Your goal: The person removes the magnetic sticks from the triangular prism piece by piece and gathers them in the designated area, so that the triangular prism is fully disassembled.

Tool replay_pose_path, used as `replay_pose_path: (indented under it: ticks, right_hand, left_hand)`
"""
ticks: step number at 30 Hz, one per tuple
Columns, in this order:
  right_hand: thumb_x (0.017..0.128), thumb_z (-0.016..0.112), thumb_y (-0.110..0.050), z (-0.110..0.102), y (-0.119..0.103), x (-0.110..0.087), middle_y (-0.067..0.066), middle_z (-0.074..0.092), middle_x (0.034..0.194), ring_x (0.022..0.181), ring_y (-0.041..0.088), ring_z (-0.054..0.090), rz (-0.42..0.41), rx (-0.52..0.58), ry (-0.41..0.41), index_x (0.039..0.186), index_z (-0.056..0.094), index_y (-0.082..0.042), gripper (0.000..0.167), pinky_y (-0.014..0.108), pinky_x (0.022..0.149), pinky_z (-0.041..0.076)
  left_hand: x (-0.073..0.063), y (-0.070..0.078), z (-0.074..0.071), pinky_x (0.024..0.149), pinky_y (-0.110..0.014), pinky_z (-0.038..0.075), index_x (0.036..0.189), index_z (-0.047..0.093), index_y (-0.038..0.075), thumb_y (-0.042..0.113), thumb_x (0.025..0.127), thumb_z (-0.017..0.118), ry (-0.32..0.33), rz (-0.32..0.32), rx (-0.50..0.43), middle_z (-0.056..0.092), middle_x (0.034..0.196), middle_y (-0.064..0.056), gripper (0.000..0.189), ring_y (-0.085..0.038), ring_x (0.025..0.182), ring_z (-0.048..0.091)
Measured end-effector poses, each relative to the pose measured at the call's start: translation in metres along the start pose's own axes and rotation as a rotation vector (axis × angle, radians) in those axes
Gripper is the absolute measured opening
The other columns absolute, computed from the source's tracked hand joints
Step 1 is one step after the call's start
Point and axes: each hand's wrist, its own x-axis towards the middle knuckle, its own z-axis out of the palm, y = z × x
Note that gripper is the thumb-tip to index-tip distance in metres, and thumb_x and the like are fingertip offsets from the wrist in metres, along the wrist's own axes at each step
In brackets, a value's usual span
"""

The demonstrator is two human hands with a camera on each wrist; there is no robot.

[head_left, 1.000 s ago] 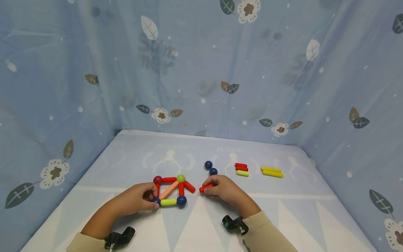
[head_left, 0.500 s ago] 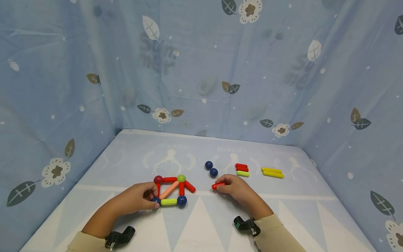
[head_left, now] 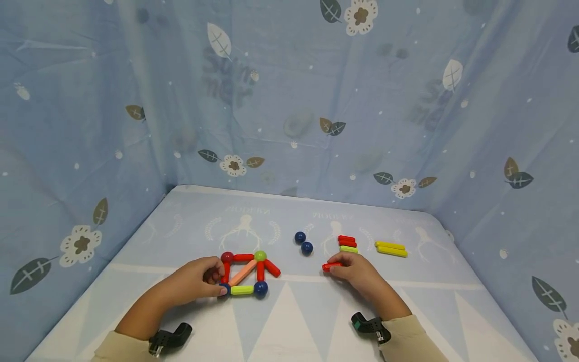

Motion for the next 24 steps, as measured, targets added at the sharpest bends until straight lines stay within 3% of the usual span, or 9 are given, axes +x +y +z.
replay_pose_path:
  ticks: [5,10,13,19,24]
  right_hand:
    - [0.094,0.079,-0.020,-0.009,0.003,-0.003,0.004,0.067,0.121,0.108,0.026,0.056,0.024,-0.019,0.048,0.109,0.078,-0.021,0.015,0.031,0.081,0.049]
    - [0.095,0.076,-0.020,-0.017,0.005,-0.005,0.006,0.064,0.129,0.111,0.027,0.054,0.041,-0.068,0.095,0.113,0.076,-0.021,0.017,0.031,0.080,0.050]
    - [0.096,0.074,-0.019,-0.022,0.007,-0.006,0.008,0.064,0.127,0.108,0.028,0.055,0.056,-0.081,0.109,0.116,0.075,-0.020,0.020,0.031,0.078,0.051]
    - [0.096,0.076,-0.023,-0.029,0.009,-0.007,0.008,0.065,0.122,0.103,0.027,0.056,0.078,-0.130,0.137,0.118,0.075,-0.021,0.022,0.030,0.076,0.051]
    - [0.096,0.077,-0.026,-0.033,0.012,-0.008,0.007,0.069,0.114,0.097,0.025,0.059,0.078,-0.148,0.157,0.118,0.074,-0.020,0.024,0.029,0.074,0.051]
  left_hand:
    - [-0.002,0.002,0.001,0.074,-0.032,0.052,0.130,0.053,0.017,0.040,0.076,0.095,0.069,-0.057,0.034,0.047,0.134,-0.012,0.072,-0.021,0.101,0.056]
    - [0.001,0.000,0.001,0.079,-0.034,0.053,0.163,0.030,0.018,0.044,0.076,0.094,0.063,-0.020,0.049,0.022,0.166,-0.012,0.111,-0.021,0.108,0.055]
    - [0.002,-0.002,0.001,0.083,-0.036,0.053,0.168,0.020,0.015,0.046,0.079,0.092,0.037,-0.002,0.068,0.017,0.171,-0.012,0.119,-0.021,0.111,0.054]
    - [0.002,-0.003,0.002,0.090,-0.043,0.055,0.167,0.027,0.018,0.049,0.079,0.090,0.010,-0.029,0.105,0.030,0.168,-0.013,0.112,-0.022,0.116,0.056]
    - [0.002,-0.003,0.003,0.089,-0.042,0.055,0.167,0.028,0.020,0.049,0.080,0.090,0.005,-0.028,0.108,0.031,0.168,-0.012,0.111,-0.022,0.116,0.056]
